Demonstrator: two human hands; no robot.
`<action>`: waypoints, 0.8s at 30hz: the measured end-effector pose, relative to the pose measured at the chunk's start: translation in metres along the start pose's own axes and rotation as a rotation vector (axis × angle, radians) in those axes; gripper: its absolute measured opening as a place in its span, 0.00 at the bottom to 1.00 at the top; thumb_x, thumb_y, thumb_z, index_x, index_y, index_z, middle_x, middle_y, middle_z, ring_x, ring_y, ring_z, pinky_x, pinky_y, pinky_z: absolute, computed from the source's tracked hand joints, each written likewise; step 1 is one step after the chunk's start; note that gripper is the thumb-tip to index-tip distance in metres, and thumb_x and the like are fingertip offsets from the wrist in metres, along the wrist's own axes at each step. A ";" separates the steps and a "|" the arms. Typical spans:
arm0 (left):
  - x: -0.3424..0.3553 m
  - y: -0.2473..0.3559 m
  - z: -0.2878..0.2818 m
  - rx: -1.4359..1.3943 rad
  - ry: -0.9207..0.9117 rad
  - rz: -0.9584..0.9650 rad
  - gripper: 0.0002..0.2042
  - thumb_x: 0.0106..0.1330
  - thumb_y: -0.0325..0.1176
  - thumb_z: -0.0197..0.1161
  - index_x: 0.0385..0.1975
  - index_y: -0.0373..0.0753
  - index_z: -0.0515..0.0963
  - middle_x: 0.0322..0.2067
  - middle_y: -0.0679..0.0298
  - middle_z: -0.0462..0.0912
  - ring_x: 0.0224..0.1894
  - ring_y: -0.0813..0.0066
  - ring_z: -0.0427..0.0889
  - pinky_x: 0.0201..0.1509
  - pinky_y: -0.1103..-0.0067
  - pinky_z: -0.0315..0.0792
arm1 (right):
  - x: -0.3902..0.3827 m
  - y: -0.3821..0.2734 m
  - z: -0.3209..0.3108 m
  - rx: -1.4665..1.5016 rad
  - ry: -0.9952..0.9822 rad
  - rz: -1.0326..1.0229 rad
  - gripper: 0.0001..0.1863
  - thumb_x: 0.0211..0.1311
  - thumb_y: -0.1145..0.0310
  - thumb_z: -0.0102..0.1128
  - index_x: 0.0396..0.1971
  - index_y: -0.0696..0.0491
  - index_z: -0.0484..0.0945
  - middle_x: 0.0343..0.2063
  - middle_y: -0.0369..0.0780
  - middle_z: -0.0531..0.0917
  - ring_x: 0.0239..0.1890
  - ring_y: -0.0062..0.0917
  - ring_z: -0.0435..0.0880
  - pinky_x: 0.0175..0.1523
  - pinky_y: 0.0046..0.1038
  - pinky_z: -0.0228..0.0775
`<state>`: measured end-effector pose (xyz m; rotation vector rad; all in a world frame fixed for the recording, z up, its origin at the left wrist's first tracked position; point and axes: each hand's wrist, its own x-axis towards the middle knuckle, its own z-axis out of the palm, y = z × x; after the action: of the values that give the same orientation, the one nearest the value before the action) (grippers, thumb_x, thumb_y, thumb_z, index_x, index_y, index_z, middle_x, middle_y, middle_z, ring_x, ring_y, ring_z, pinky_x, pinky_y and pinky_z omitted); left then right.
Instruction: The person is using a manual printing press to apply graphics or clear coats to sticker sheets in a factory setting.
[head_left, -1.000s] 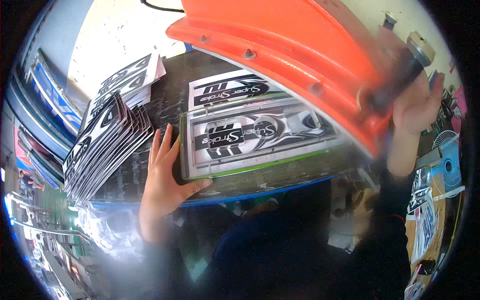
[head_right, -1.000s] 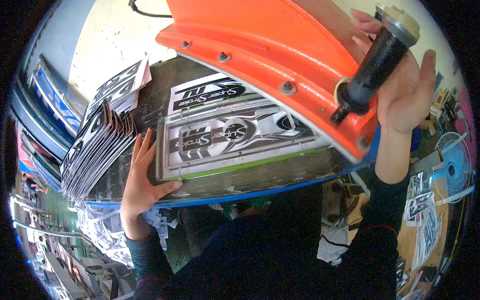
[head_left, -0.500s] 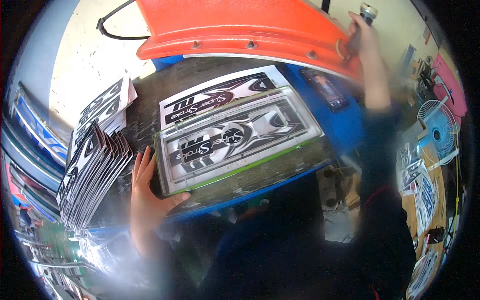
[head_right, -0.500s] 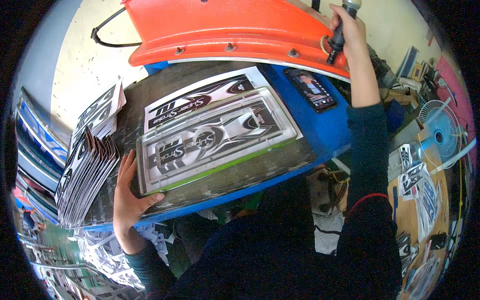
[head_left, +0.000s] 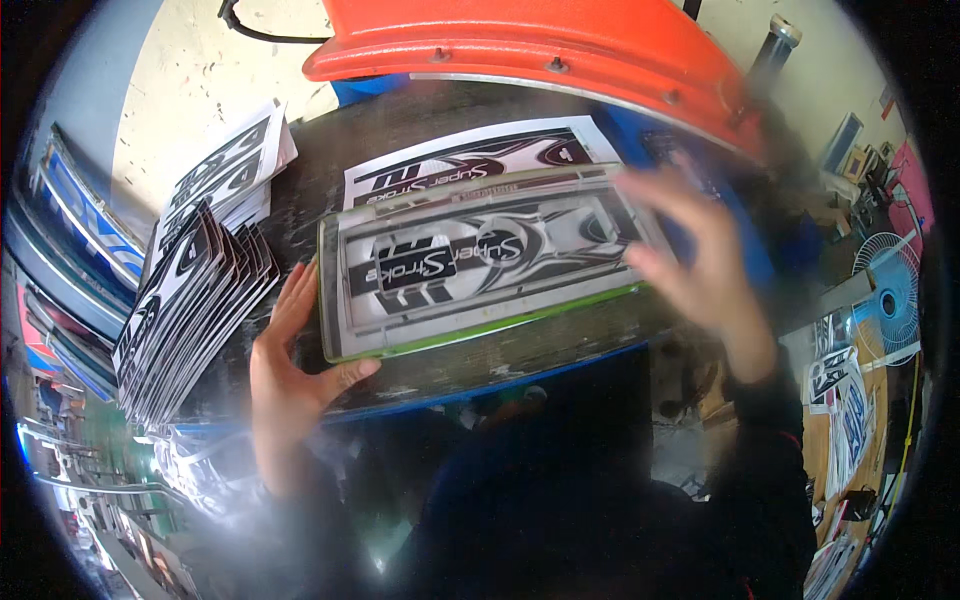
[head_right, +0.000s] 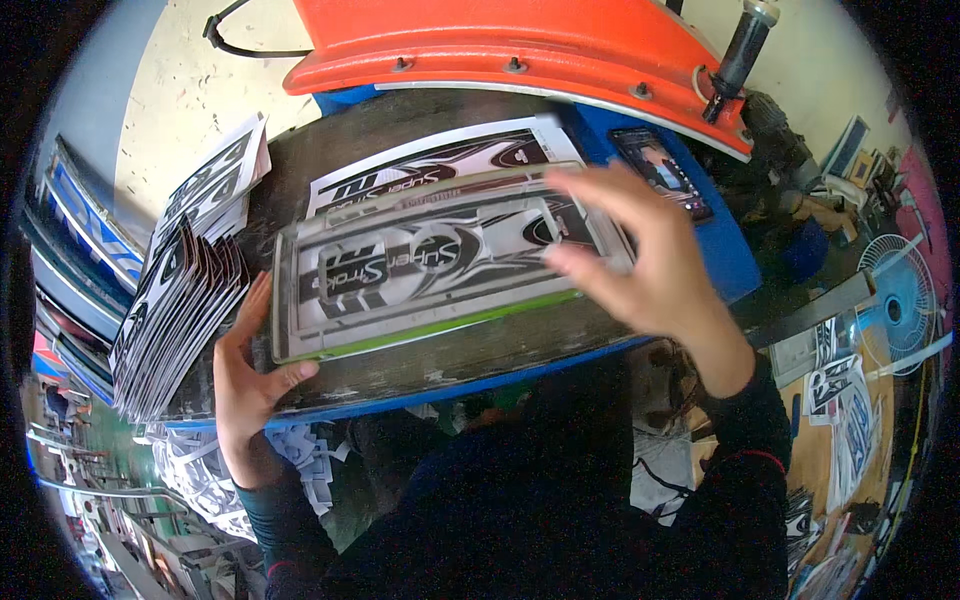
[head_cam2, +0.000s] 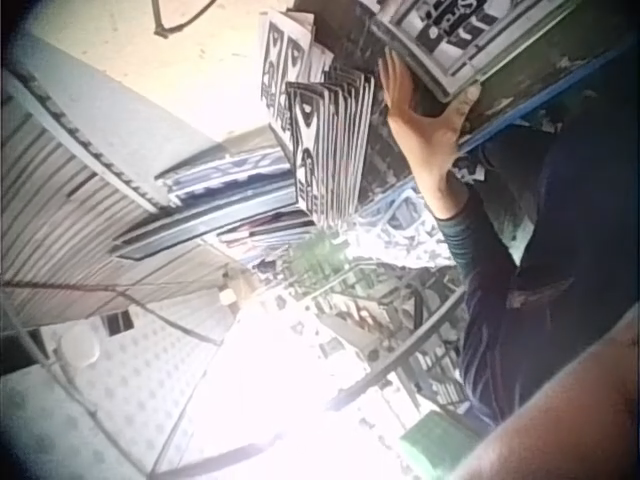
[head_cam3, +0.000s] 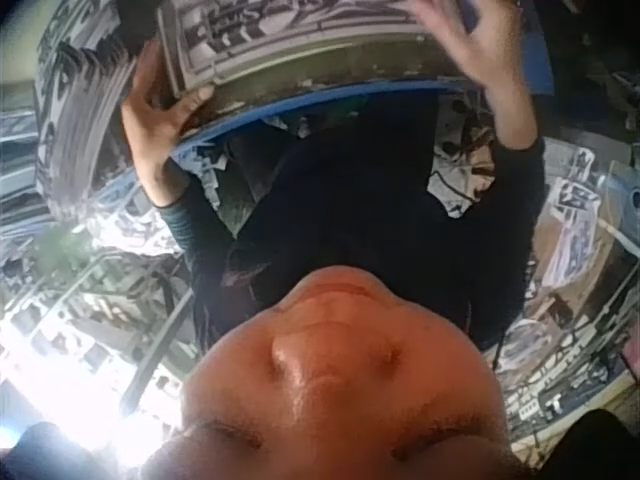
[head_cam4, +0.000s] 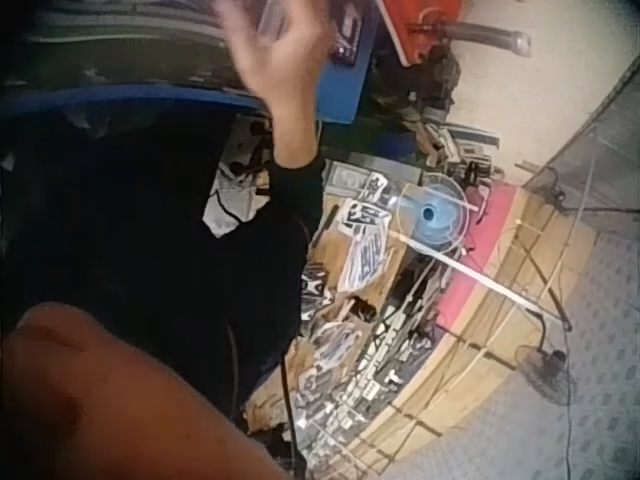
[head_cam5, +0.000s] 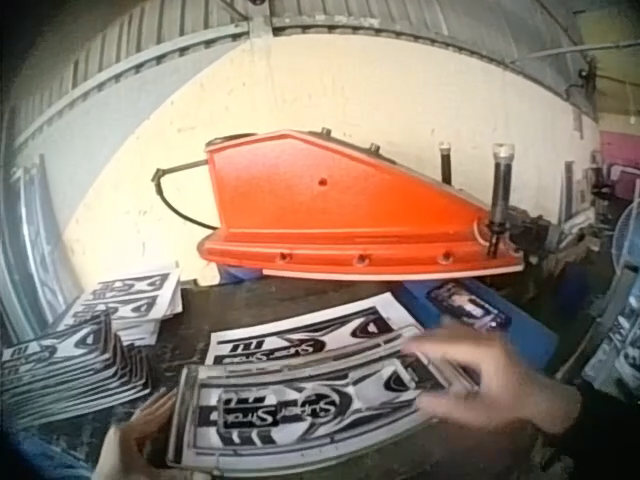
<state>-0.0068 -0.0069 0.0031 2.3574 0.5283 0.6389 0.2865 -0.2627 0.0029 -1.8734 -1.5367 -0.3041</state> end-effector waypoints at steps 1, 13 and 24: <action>0.001 0.002 0.000 -0.045 0.038 0.012 0.46 0.34 0.41 0.80 0.58 0.27 0.68 0.58 0.47 0.71 0.69 0.55 0.57 0.70 0.63 0.51 | -0.001 -0.010 0.007 0.135 -0.035 0.013 0.30 0.47 0.57 0.71 0.50 0.56 0.77 0.44 0.46 0.82 0.53 0.36 0.78 0.65 0.41 0.58; 0.032 0.046 -0.016 -0.291 0.175 0.247 0.45 0.43 0.44 0.77 0.59 0.22 0.64 0.57 0.41 0.70 0.65 0.56 0.65 0.70 0.67 0.52 | 0.008 -0.017 0.027 0.398 -0.015 0.073 0.31 0.39 0.53 0.76 0.37 0.62 0.77 0.32 0.43 0.79 0.36 0.28 0.78 0.45 0.27 0.68; 0.070 0.012 0.012 0.277 -0.125 0.130 0.22 0.54 0.36 0.70 0.48 0.37 0.76 0.45 0.57 0.78 0.47 0.68 0.76 0.49 0.76 0.70 | 0.000 -0.003 0.021 0.675 0.180 0.129 0.33 0.56 0.40 0.58 0.37 0.62 0.74 0.32 0.37 0.72 0.36 0.20 0.70 0.45 0.21 0.59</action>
<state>0.0581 0.0151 0.0243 2.6898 0.4337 0.4970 0.2789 -0.2491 -0.0120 -1.3557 -1.1899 0.1004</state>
